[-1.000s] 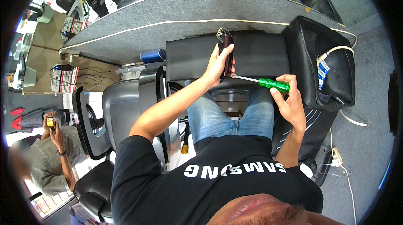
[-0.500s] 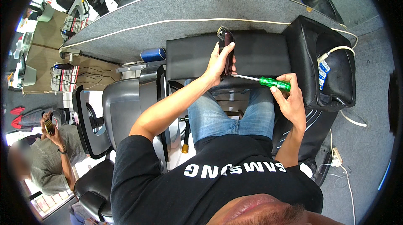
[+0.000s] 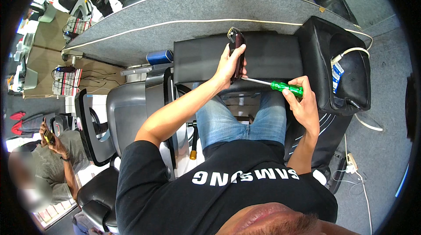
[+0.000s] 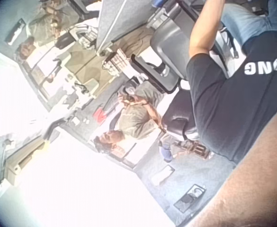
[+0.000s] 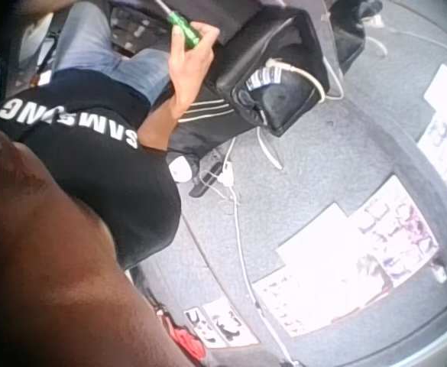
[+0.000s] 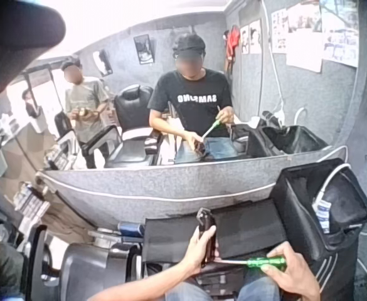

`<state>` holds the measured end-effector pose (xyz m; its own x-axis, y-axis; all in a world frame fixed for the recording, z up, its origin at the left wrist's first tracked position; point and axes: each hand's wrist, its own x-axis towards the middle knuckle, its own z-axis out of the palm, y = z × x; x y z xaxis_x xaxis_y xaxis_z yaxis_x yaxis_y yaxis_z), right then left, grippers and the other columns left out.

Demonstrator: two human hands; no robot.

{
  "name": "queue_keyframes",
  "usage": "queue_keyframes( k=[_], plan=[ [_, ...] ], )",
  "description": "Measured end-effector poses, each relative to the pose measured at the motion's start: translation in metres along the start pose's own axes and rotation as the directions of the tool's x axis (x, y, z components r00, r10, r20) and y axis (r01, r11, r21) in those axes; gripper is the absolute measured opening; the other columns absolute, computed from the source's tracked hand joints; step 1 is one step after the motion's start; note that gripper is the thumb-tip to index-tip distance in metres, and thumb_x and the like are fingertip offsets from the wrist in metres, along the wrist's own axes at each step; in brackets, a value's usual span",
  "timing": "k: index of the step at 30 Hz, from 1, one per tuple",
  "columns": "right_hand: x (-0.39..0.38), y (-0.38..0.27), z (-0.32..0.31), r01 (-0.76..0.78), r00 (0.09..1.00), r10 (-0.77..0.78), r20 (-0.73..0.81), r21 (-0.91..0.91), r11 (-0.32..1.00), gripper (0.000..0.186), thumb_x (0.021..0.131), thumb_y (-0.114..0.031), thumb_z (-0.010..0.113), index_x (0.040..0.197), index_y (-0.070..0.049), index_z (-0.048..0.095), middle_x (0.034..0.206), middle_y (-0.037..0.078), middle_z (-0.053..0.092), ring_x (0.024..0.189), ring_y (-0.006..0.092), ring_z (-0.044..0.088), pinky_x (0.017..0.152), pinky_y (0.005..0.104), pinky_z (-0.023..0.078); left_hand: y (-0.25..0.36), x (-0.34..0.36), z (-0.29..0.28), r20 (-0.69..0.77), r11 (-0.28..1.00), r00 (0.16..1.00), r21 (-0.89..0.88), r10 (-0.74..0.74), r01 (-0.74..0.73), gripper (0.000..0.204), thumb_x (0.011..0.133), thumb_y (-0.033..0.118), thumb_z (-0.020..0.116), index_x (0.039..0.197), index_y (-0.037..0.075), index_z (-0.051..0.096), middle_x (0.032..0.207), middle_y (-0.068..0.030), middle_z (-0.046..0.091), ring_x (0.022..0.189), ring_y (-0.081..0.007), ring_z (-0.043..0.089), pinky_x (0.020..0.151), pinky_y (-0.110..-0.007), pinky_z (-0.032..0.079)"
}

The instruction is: The person uses a screwdriver to loosen and remove screws from the blade assembly of hair clippers, then reattaches the blade and tightens the screws.

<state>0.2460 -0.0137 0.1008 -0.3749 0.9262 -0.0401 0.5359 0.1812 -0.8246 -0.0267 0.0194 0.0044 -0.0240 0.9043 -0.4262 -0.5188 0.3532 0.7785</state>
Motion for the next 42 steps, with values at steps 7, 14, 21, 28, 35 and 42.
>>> queue_keyframes(
  k=[7, 14, 21, 28, 35, 42],
  plan=[
    [0.000, 0.000, 0.000, 0.003, 0.999, -0.004, 0.036, 0.029, 1.000, 0.040, 0.099, -0.021, 0.077, 0.123, -0.003, 0.051, 0.094, 0.011, 0.070, 0.071, 0.0132, 0.062, 0.065, 0.0297, 0.048, -0.002, 0.000, -0.002, 0.013, 1.000, 1.000, -0.012, 0.004, -0.004, 0.043, 0.100, 0.046, 0.074, 0.120, 0.019, 0.048, 0.077, -0.0042, 0.062, 0.054, -0.0152, 0.064, 0.047, -0.034, 0.059],
    [-0.003, -0.002, -0.001, 0.023, 0.999, -0.024, 0.043, 0.008, 1.000, 0.039, 0.099, -0.021, 0.076, 0.121, -0.002, 0.051, 0.091, 0.009, 0.067, 0.069, 0.0134, 0.060, 0.065, 0.0297, 0.048, -0.001, 0.000, -0.002, 0.005, 1.000, 1.000, 0.024, 0.010, -0.010, 0.040, 0.101, 0.047, 0.071, 0.116, 0.019, 0.047, 0.080, -0.0038, 0.063, 0.057, -0.0161, 0.065, 0.051, -0.035, 0.060],
    [-0.006, -0.005, 0.001, 0.063, 0.998, -0.063, 0.003, 0.011, 0.998, 0.034, 0.099, -0.022, 0.076, 0.116, -0.002, 0.055, 0.084, 0.010, 0.065, 0.065, 0.0124, 0.062, 0.062, 0.0304, 0.048, -0.001, -0.001, -0.001, 0.013, 1.000, 1.000, 0.024, 0.013, -0.013, 0.039, 0.101, 0.046, 0.070, 0.118, 0.020, 0.047, 0.080, -0.0042, 0.064, 0.056, -0.0164, 0.066, 0.050, -0.035, 0.060],
    [-0.009, -0.003, 0.005, 0.133, 0.990, -0.131, -0.061, 0.036, 0.990, 0.038, 0.104, -0.024, 0.072, 0.124, -0.002, 0.049, 0.097, 0.011, 0.064, 0.080, 0.0157, 0.062, 0.073, 0.0298, 0.050, -0.003, 0.002, -0.004, 0.015, 0.999, 0.999, 0.026, 0.037, -0.037, 0.040, 0.102, 0.045, 0.069, 0.116, 0.016, 0.046, 0.078, -0.0049, 0.062, 0.054, -0.0170, 0.065, 0.048, -0.037, 0.061],
    [-0.010, -0.001, 0.007, 0.066, 0.993, -0.059, -0.106, 0.059, 0.996, 0.043, 0.101, -0.028, 0.075, 0.125, -0.003, 0.049, 0.101, 0.012, 0.065, 0.080, 0.0154, 0.062, 0.071, 0.0330, 0.050, 0.000, -0.002, 0.000, 0.007, 0.998, 1.000, 0.061, 0.008, -0.008, 0.037, 0.103, 0.046, 0.068, 0.114, 0.017, 0.049, 0.082, -0.0046, 0.064, 0.060, -0.0161, 0.067, 0.053, -0.036, 0.062],
    [-0.004, 0.003, 0.007, 0.133, 0.987, -0.134, -0.094, -0.012, 0.991, 0.041, 0.101, -0.028, 0.075, 0.122, -0.002, 0.051, 0.095, 0.010, 0.066, 0.076, 0.0145, 0.062, 0.071, 0.0320, 0.051, 0.001, -0.003, -0.001, 0.013, 0.998, 1.000, 0.054, 0.013, -0.014, 0.037, 0.103, 0.046, 0.068, 0.113, 0.016, 0.049, 0.082, -0.0043, 0.064, 0.060, -0.0157, 0.067, 0.054, -0.036, 0.062]
  ],
)
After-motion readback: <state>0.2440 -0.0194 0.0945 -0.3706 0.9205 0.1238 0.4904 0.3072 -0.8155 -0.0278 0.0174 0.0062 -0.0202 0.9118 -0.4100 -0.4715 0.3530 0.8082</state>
